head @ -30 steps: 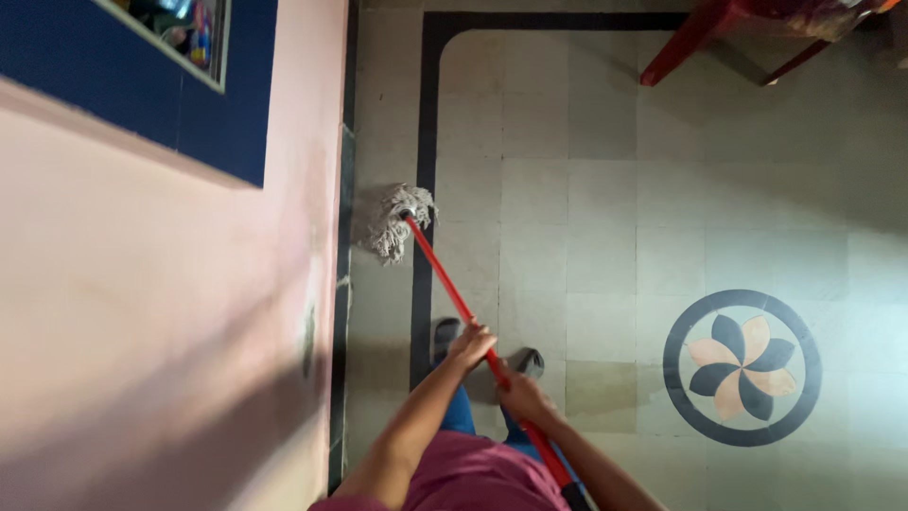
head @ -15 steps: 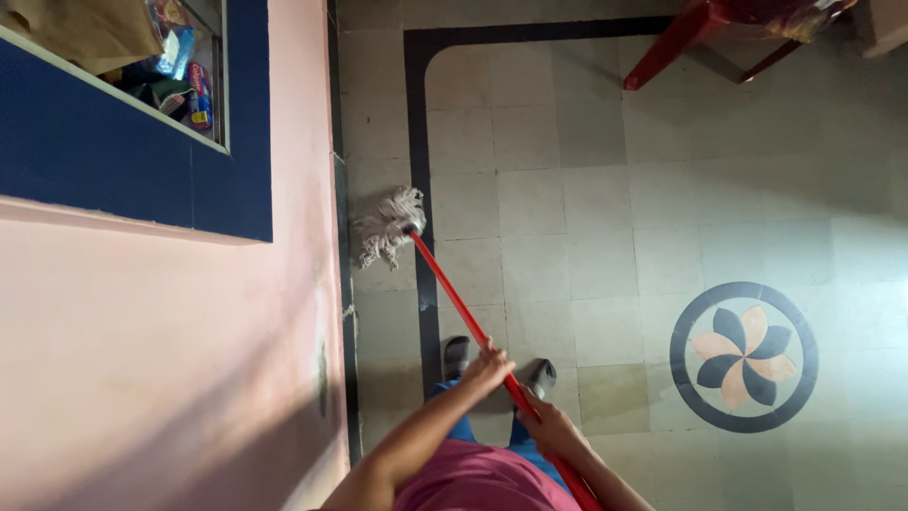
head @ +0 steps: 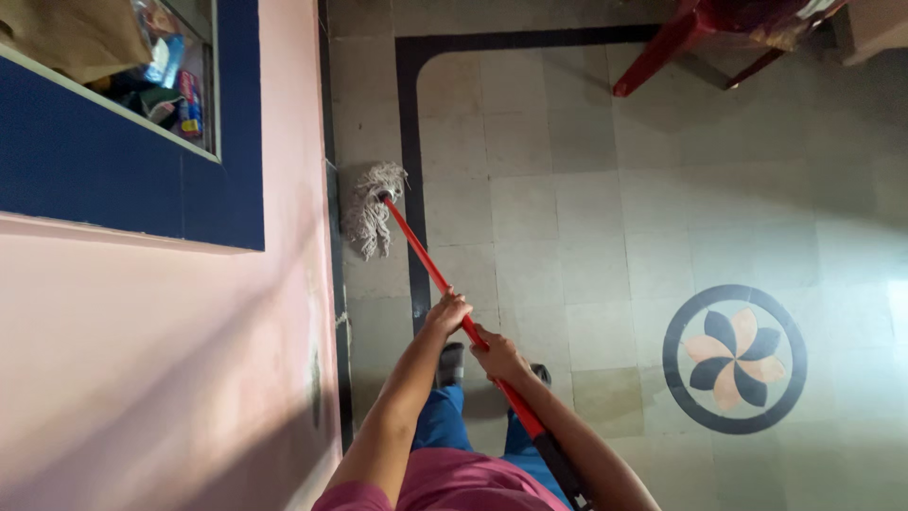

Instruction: The person mops a tiled floor using a string mop, moving the mop head back and forth across the floor surface and into a corner by a doorway.

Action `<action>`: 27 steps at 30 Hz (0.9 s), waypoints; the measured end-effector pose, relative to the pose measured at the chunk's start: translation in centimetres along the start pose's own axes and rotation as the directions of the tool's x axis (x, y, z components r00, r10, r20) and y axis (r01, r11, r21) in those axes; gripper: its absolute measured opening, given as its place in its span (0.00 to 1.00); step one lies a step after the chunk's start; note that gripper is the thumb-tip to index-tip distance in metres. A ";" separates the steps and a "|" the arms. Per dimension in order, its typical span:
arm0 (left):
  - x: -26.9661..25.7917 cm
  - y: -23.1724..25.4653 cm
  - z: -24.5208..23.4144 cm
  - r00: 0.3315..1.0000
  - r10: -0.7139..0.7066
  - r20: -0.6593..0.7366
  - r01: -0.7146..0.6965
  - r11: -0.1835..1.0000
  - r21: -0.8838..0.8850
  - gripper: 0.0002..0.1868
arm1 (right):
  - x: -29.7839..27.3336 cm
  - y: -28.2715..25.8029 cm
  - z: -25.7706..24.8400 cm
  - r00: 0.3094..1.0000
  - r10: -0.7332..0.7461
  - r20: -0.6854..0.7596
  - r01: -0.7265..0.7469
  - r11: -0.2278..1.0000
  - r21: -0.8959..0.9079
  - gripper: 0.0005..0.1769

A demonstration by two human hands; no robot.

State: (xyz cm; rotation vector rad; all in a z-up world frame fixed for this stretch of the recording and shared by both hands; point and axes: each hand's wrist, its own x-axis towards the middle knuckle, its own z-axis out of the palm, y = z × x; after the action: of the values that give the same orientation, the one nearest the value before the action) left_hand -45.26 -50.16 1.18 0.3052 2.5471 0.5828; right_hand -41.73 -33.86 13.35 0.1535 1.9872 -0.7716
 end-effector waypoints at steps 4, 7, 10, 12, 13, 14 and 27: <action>0.3 0.7 -0.8 0.986 0.118 0.116 -0.129 0.987 0.095 0.07 | -0.9 -0.1 -2.3 0.999 -0.051 0.008 0.051 0.997 0.053 0.35; 0.3 3.3 0.4 0.987 0.160 0.033 -0.160 0.987 0.004 0.07 | -1.3 4.2 -3.1 0.992 -0.122 -0.040 0.122 0.993 0.002 0.35; 0.1 4.4 1.6 0.973 0.223 -0.052 -0.223 0.975 0.009 0.05 | -0.7 7.4 -1.8 0.961 -0.248 -0.126 0.238 0.967 -0.090 0.34; 1.3 3.8 1.5 0.972 0.233 0.037 -0.236 0.969 0.077 0.05 | 0.5 7.0 -0.9 0.947 -0.281 -0.154 0.264 0.957 -0.121 0.31; 2.2 3.1 1.0 0.970 0.245 0.008 -0.244 0.964 0.106 0.06 | 1.4 5.9 -1.0 0.954 -0.262 -0.145 0.247 0.962 -0.112 0.30; 3.1 2.2 0.4 0.966 0.257 -0.020 -0.252 0.958 0.136 0.06 | 2.1 4.6 -1.5 0.963 -0.236 -0.134 0.224 0.970 -0.096 0.29; -2.1 1.4 -2.2 0.984 0.001 -0.177 -0.016 0.996 -0.084 0.08 | 0.5 0.7 1.6 0.979 -0.169 -0.111 0.182 0.976 0.118 0.34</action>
State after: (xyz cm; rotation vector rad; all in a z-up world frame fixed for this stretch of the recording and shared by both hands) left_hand -44.52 -50.33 4.49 0.2436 2.6818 0.7495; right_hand -40.55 -34.32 12.14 0.0940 2.0665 -1.0242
